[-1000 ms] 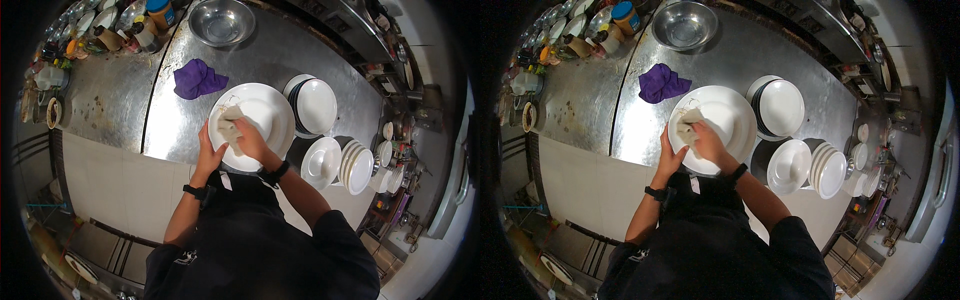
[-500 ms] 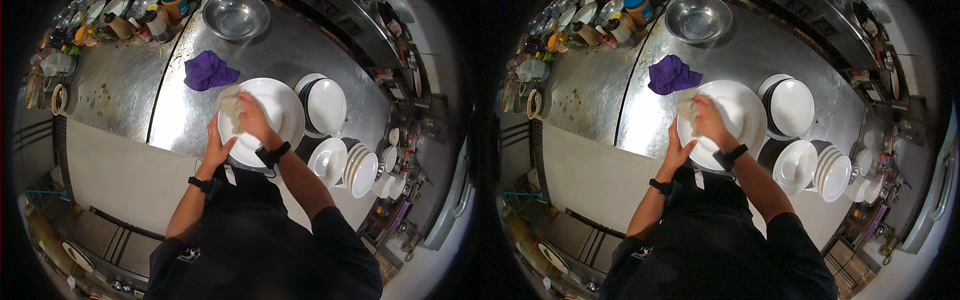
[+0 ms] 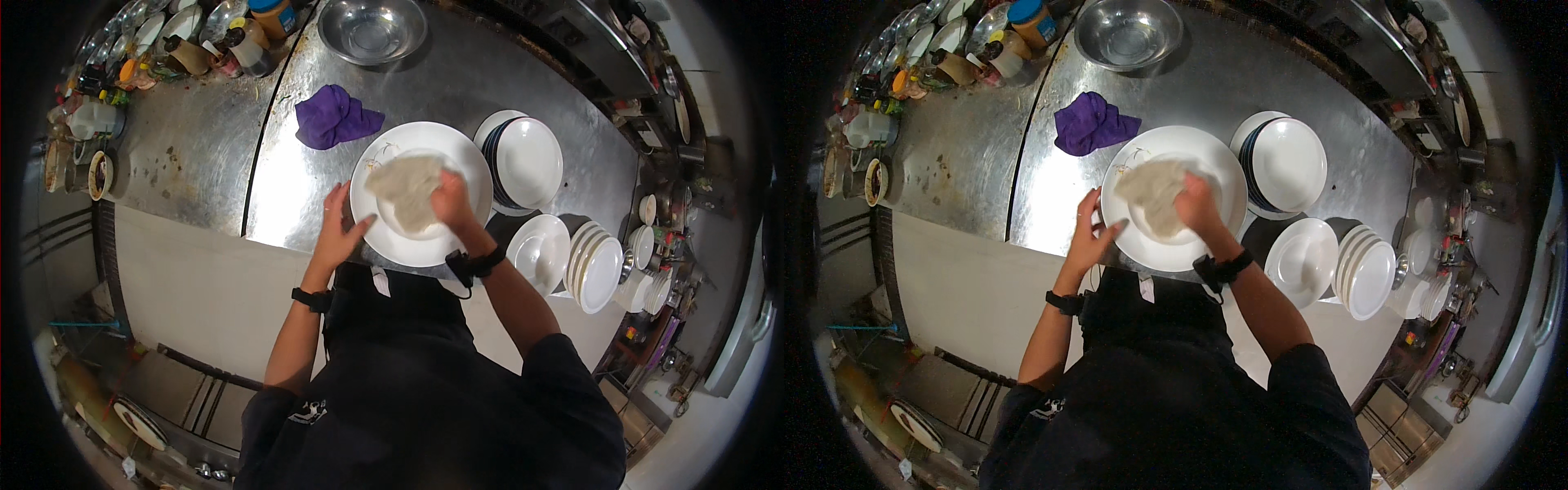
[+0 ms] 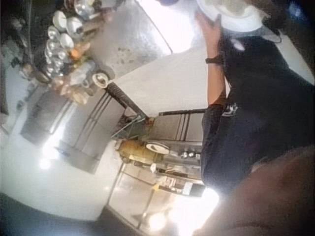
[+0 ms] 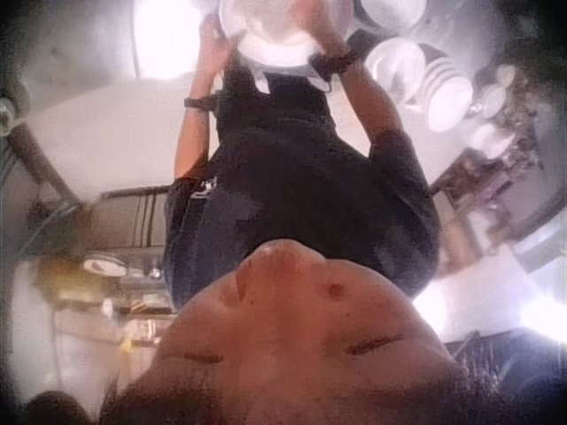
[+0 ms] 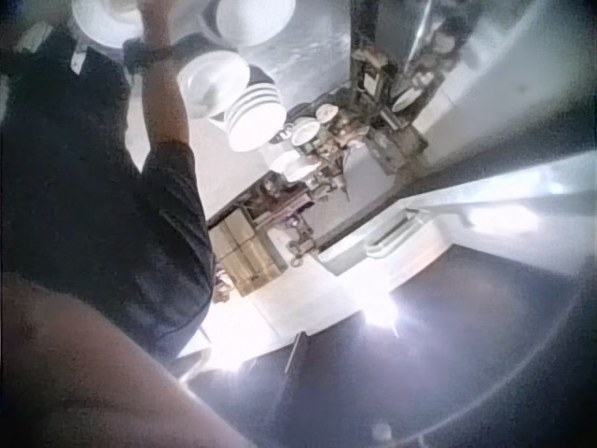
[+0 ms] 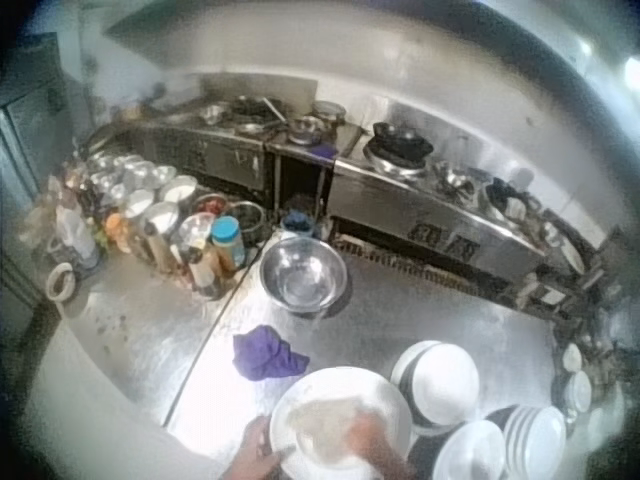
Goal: The person cleans plates by hand using a cloth.
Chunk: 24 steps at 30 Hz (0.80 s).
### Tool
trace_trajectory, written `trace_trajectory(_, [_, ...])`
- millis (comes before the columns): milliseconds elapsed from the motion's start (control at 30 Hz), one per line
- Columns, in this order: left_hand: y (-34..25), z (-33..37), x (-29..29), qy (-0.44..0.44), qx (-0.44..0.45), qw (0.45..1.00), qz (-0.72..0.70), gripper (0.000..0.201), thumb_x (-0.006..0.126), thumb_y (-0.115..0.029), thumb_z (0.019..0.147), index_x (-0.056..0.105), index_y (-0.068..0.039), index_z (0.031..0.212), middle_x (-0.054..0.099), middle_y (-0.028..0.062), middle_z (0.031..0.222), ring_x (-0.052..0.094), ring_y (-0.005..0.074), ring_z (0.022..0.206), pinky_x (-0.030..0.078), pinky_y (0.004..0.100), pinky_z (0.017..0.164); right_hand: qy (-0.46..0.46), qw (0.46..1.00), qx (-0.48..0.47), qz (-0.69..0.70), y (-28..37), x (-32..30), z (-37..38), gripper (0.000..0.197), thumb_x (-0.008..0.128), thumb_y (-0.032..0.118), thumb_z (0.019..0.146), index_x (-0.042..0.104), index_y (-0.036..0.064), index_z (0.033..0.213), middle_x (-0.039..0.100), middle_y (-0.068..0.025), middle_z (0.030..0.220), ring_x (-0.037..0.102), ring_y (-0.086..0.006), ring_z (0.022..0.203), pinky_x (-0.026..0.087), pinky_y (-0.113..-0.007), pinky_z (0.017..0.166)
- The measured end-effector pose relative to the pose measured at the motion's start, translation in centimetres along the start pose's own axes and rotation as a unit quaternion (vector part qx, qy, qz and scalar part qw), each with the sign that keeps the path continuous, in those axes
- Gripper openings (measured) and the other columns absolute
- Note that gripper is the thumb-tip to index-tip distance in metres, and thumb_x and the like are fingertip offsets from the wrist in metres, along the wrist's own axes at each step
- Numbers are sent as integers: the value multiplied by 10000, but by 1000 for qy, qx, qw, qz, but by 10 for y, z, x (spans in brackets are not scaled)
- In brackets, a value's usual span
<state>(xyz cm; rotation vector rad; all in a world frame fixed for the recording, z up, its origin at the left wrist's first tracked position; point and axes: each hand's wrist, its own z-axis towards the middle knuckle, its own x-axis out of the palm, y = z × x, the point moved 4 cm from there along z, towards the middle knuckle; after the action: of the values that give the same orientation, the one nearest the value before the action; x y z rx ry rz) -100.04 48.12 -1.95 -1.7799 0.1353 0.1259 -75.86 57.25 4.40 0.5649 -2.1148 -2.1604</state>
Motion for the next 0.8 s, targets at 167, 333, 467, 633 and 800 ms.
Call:
trace_trajectory(167, [-13, 24, -18, -58, -41, 995, 71, 229, 660, -179, 1023, 638, -10, 1176, 672, 137, 1155, 663, 268, 958, 543, 377, 797, -110, 990, 91, -8, -27, -1, 28, 530, 437, -96, 824, 667, 1, 1292, 738, -133, 1217, 709, -271, 1091, 556, -364, 981])
trace_trajectory(333, [-13, 35, -10, -85, 17, 991, 104, 220, 467, -159, 1102, 594, 20, 1095, 663, 186, 891, 662, 237, 814, 519, 375, 754, 53, 965, -112, -230, 3, 79, 22, 488, 580, -44, 745, 717, 47, 1205, 696, -127, 1198, 597, -409, 1131, 474, -462, 1056])
trace_trajectory(467, [-3, 49, -16, -64, -131, 984, -102, 242, 423, -219, 1137, 586, -51, 1077, 624, 47, 897, 580, 117, 751, 478, 286, 653, 136, 961, -11, -239, -1, 80, 2, 387, 598, -13, 746, 718, 54, 1108, 690, -54, 1207, 565, -348, 1194, 483, -456, 1035])
trace_trajectory(633, [-25, 72, -7, 34, 34, 985, 164, 612, 742, -284, 974, 520, -77, 1505, 573, 142, 1082, 560, 238, 935, 502, 342, 814, 153, 940, -77, -295, 16, 86, -28, 343, 641, 42, 737, 728, 114, 1061, 679, 5, 1141, 553, -285, 1162, 458, -495, 964])
trace_trajectory(800, [-21, 78, 0, 53, 67, 979, 187, 689, 729, -245, 971, 463, -113, 1593, 561, 206, 1098, 558, 328, 1062, 488, 429, 968, 269, 917, 19, -295, 19, 83, -53, 293, 684, 147, 792, 750, 132, 1077, 690, 9, 1174, 531, -296, 1225, 407, -586, 1054])
